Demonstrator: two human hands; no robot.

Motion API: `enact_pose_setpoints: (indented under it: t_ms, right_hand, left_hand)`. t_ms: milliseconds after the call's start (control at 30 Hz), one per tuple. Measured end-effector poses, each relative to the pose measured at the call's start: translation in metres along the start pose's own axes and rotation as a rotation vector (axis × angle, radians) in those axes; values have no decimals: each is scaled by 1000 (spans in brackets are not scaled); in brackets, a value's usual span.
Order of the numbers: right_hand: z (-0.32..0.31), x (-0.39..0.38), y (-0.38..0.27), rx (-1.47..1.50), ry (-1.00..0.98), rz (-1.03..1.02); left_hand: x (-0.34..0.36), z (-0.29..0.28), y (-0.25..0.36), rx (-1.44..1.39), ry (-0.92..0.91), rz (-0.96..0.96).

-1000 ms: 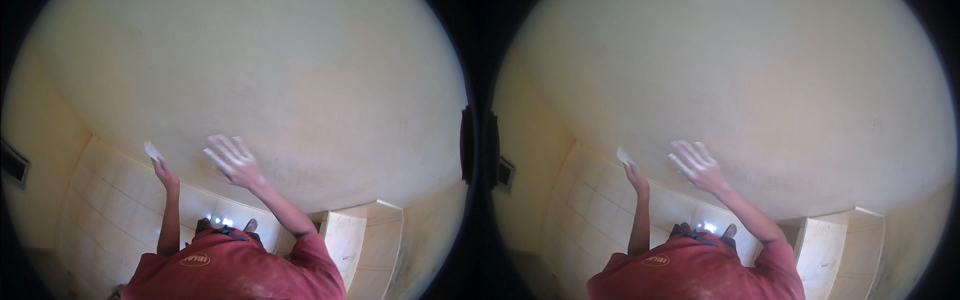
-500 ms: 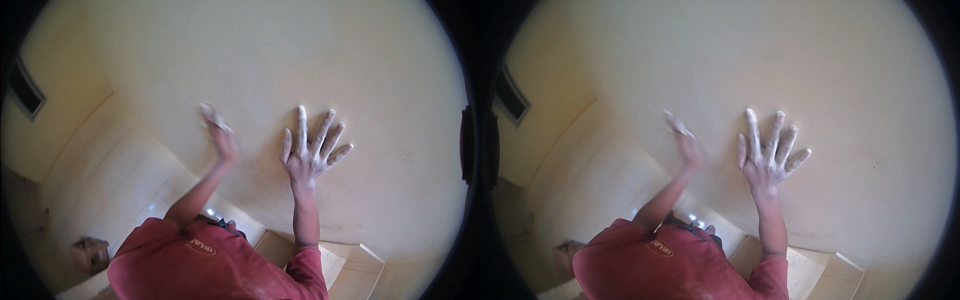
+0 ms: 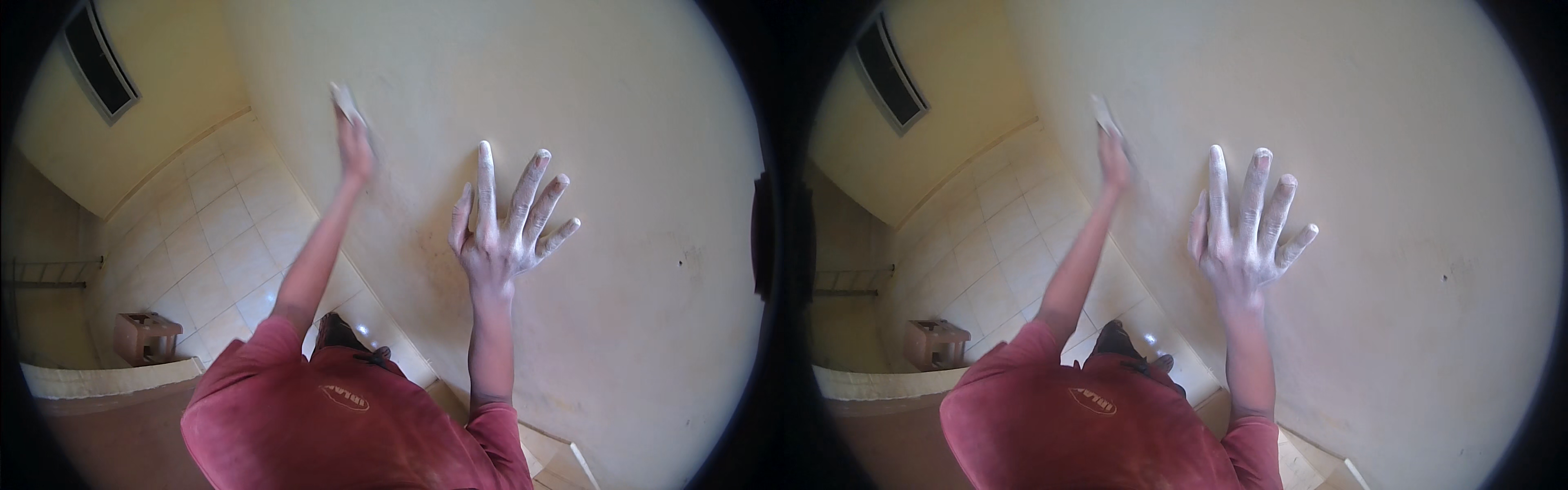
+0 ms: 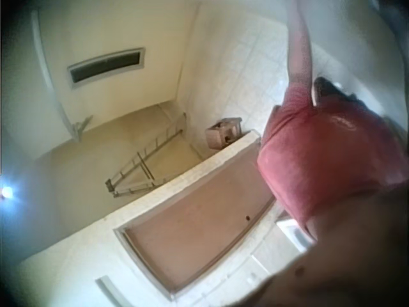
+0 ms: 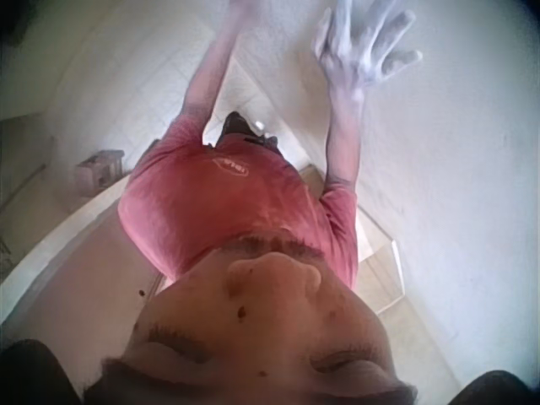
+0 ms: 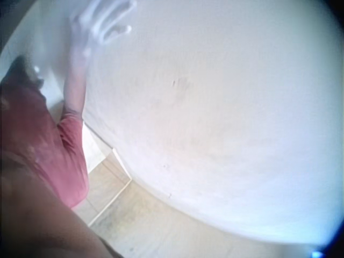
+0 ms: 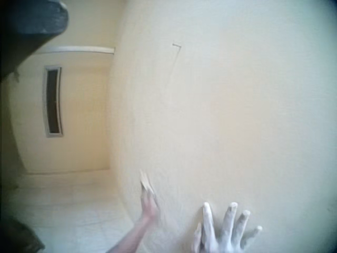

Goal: The person wipes a wall with a white cloth, moving in vertical and circular motions across different sections. The person repeatedly rubs the same areas and occasionally pauses to touch the wall with bare hands.

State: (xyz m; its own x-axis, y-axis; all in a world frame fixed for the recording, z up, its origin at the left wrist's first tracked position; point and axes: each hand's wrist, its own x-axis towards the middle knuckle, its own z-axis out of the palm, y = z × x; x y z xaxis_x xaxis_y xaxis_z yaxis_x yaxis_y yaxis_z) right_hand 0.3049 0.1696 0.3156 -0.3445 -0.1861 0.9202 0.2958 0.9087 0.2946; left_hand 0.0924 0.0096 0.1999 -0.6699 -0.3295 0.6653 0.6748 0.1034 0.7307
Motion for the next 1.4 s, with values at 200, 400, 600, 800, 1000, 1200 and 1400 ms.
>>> enact_pose_setpoints:
  t_ms: [200,400,600,800,1000,1200,1400]
  right_hand:
    - [4,12,-15,48,33,32]
    - [2,21,-28,1,-30,38]
    - [10,14,-31,-32,-1,86]
    - [17,16,-25,-102,6,74]
    - [20,17,-24,-125,19,59]
    - [20,15,-22,-134,12,27]
    - [22,12,-19,-125,35,18]
  left_hand:
    - [40,-24,-71,-71,91,-164]
    - [-200,-8,13,22,-370,-11]
    - [-122,-23,-57,88,-262,0]
    - [80,-51,-139,-5,38,-203]
    - [-10,-29,-123,133,13,-51]
    - [-198,-36,-63,144,-599,29]
    - [-63,-37,-122,76,-174,32]
